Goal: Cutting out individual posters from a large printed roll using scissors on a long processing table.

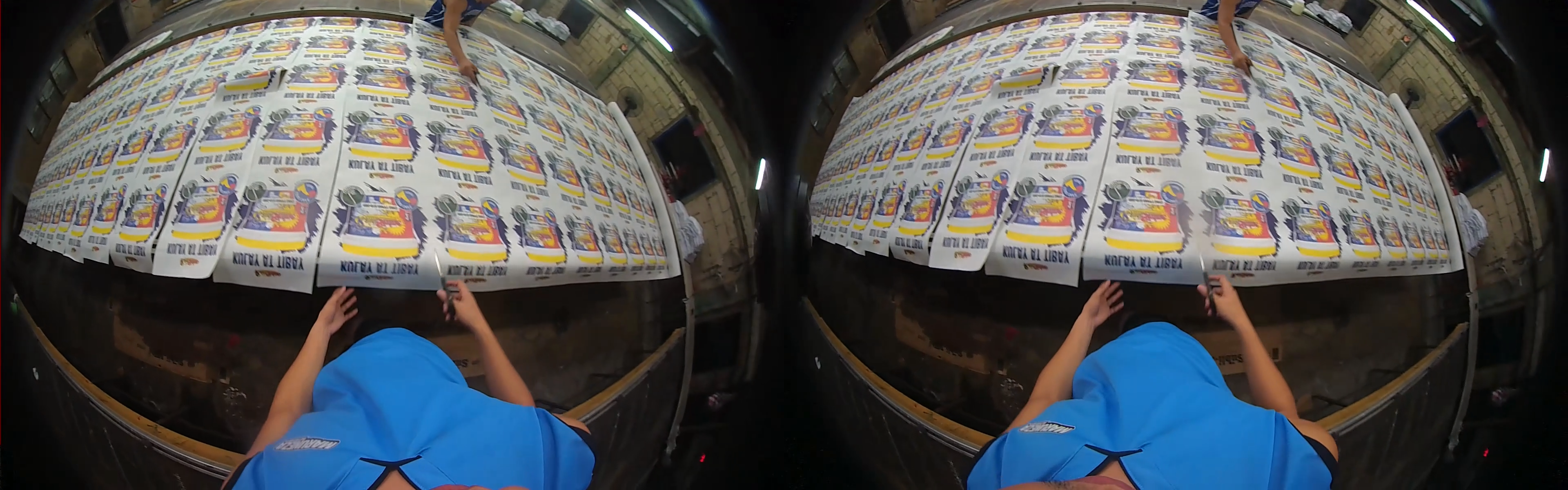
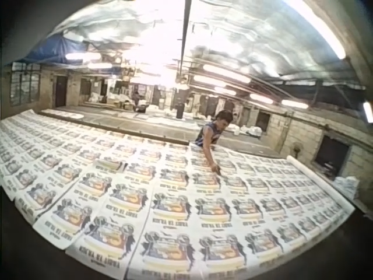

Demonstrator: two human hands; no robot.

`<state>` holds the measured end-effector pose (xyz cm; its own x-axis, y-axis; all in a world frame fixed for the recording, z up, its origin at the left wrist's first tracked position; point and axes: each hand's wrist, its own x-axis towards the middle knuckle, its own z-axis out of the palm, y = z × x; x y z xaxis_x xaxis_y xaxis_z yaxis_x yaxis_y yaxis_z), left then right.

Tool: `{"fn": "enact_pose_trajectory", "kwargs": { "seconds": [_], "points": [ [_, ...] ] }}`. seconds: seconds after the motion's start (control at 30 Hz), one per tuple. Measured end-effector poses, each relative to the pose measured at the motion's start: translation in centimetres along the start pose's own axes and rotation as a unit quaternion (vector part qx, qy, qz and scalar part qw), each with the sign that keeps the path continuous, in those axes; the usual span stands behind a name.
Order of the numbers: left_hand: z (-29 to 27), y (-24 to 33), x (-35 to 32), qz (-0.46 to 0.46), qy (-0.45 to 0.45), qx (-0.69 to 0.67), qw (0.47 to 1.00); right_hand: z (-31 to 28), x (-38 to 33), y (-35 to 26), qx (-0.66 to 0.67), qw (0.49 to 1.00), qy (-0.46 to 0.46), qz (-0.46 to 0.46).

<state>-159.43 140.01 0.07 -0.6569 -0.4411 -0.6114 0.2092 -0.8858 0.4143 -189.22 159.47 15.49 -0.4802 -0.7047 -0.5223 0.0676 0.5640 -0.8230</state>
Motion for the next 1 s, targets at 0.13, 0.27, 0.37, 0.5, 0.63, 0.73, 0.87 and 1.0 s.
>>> {"fn": "enact_pose_trajectory", "kwargs": {
  "seconds": [0.13,0.27,0.37,0.5,0.63,0.73,0.87,1.0],
  "points": [
    [5.3,-3.5,2.9,0.046,-0.028,-0.048,0.997,1.4,-6.6,4.0,0.030,0.999,0.011,0.033],
    [14.2,-4.7,1.4,0.056,-0.015,0.061,0.996,1.6,-9.2,6.7,0.046,0.998,-0.003,0.031],
    [16.8,-5.6,1.6,0.071,0.000,0.153,0.986,2.3,-9.6,4.9,0.074,0.996,-0.014,0.037],
    [16.6,-5.3,0.9,0.111,-0.013,0.198,0.974,2.7,-7.3,2.2,0.117,0.993,-0.026,0.000],
    [16.1,-4.8,0.1,0.124,-0.034,0.288,0.949,4.1,-6.4,1.9,0.168,0.985,0.008,-0.045],
    [16.1,-4.5,-0.1,0.170,-0.074,0.292,0.938,5.1,-7.2,2.7,0.198,0.977,0.028,-0.077],
    [16.4,-4.4,-0.6,0.164,-0.068,0.290,0.940,4.7,-6.0,2.5,0.229,0.967,0.040,-0.100],
    [16.2,-4.4,-0.5,0.182,-0.068,0.290,0.937,3.8,-1.1,1.1,0.211,0.969,0.046,-0.117]
  ]
}}
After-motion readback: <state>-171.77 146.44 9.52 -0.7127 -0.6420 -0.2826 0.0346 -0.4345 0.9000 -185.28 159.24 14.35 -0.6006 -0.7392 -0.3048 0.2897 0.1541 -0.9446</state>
